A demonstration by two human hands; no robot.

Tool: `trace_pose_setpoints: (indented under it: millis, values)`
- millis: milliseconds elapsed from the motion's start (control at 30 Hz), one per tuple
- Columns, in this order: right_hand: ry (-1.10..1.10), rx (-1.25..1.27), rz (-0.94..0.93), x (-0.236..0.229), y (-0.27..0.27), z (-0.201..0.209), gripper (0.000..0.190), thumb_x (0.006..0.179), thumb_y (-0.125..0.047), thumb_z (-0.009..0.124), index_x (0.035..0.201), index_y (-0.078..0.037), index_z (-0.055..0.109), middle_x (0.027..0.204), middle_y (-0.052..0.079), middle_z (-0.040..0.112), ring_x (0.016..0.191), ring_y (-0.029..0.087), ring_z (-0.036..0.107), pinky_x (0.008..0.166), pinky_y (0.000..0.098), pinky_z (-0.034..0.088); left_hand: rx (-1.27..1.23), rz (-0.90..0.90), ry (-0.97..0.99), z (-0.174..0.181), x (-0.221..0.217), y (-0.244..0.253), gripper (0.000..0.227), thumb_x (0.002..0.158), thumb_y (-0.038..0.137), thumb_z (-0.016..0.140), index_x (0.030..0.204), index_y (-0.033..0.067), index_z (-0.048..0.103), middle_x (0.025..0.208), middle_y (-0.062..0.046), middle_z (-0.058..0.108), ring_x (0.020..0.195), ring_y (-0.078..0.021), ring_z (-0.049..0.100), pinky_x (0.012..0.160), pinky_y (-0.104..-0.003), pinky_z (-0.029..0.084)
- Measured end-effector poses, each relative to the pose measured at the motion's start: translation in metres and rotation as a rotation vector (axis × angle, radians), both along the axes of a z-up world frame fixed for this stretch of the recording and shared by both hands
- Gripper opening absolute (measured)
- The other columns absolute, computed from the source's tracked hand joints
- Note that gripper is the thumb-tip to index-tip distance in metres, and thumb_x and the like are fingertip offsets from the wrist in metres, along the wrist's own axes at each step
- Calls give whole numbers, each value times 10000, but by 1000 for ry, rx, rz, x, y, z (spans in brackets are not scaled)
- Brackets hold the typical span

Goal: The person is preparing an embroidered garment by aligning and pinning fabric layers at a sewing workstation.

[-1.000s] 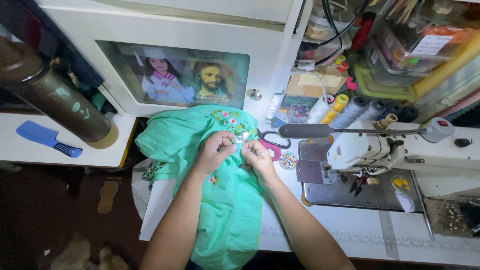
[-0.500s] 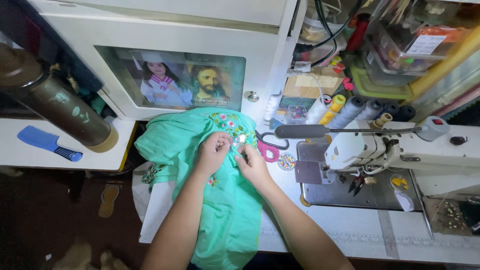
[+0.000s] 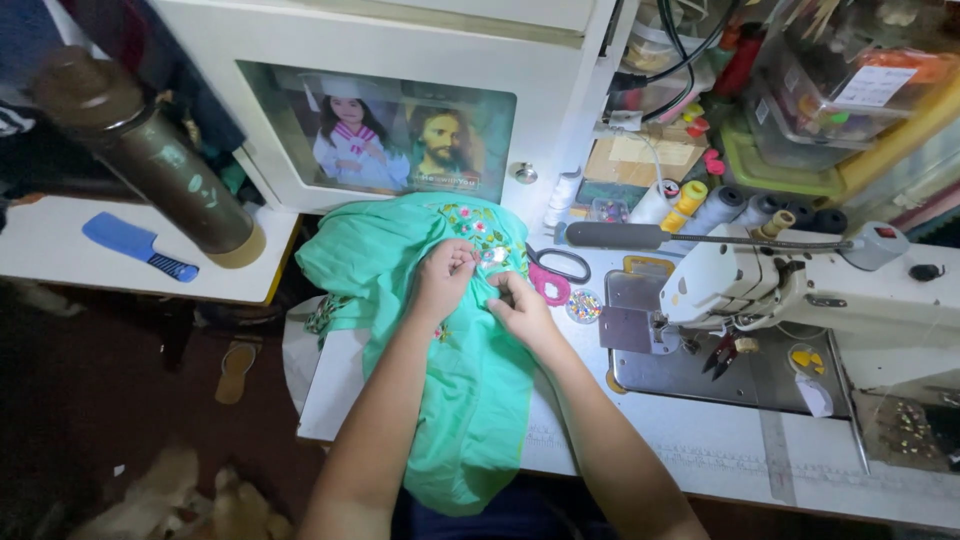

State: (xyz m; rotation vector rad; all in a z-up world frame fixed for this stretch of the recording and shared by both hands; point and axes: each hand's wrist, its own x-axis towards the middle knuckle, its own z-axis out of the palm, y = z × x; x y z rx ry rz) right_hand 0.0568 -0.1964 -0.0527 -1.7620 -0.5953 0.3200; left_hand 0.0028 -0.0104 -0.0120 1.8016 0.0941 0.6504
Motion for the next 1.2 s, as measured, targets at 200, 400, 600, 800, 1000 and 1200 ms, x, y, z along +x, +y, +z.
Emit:
trace_pose_setpoints:
  millis: [200, 400, 600, 800, 1000, 1200]
  values:
    - [202, 21, 164, -2, -25, 24, 413, 890, -94, 778, 1268, -75, 615, 1066, 85, 640, 877, 143, 677, 677, 295, 626, -242, -51, 1, -15, 7, 10, 257, 906, 109, 727, 1138, 15, 673, 937, -149, 735, 845, -186, 710, 765, -347, 597]
    - [351, -64, 257, -19, -54, 69, 307, 985, -111, 614, 1288, -62, 601, 1109, 153, 729, 755, 205, 739, 501, 274, 574, -5, 86, 206, 6, -37, 3, 368, 896, 239, 764, 1221, 101, 657, 1166, -117, 719, 1121, -237, 707, 956, -404, 574]
    - [315, -241, 250, -36, -90, 82, 296, 1015, -217, 614, 1255, -44, 622, 1040, 144, 732, 742, 192, 695, 491, 258, 529, 718, 109, 202, 42, -158, -74, 526, 870, 345, 733, 1350, 156, 629, 1420, -140, 578, 1336, -395, 517, 1066, -634, 403]
    - [-125, -680, 264, -82, -105, 94, 411, 916, -376, 736, 1215, -97, 693, 832, 105, 690, 730, 279, 683, 664, 412, 537, 972, 53, 602, 47, -195, -54, 1013, 743, 878, 572, 1540, 271, 427, 1632, -139, 347, 1531, -369, 261, 1134, -770, 186]
    - [-289, -769, 79, -132, -118, 84, 176, 912, -385, 691, 970, -220, 711, 711, -48, 595, 730, 187, 613, 704, 323, 500, 1034, -74, 668, 54, -196, -47, 994, 726, 907, 542, 1549, 370, 392, 1683, -82, 255, 1552, -365, 192, 1142, -782, 164]
    - [-271, -357, -31, -138, -141, 57, 100, 928, -222, 674, 879, -141, 706, 617, 37, 564, 652, 250, 605, 689, 360, 509, 970, -74, 592, 54, -202, -49, 1018, 687, 899, 598, 1531, 353, 435, 1667, -50, 307, 1546, -349, 221, 1162, -761, 163]
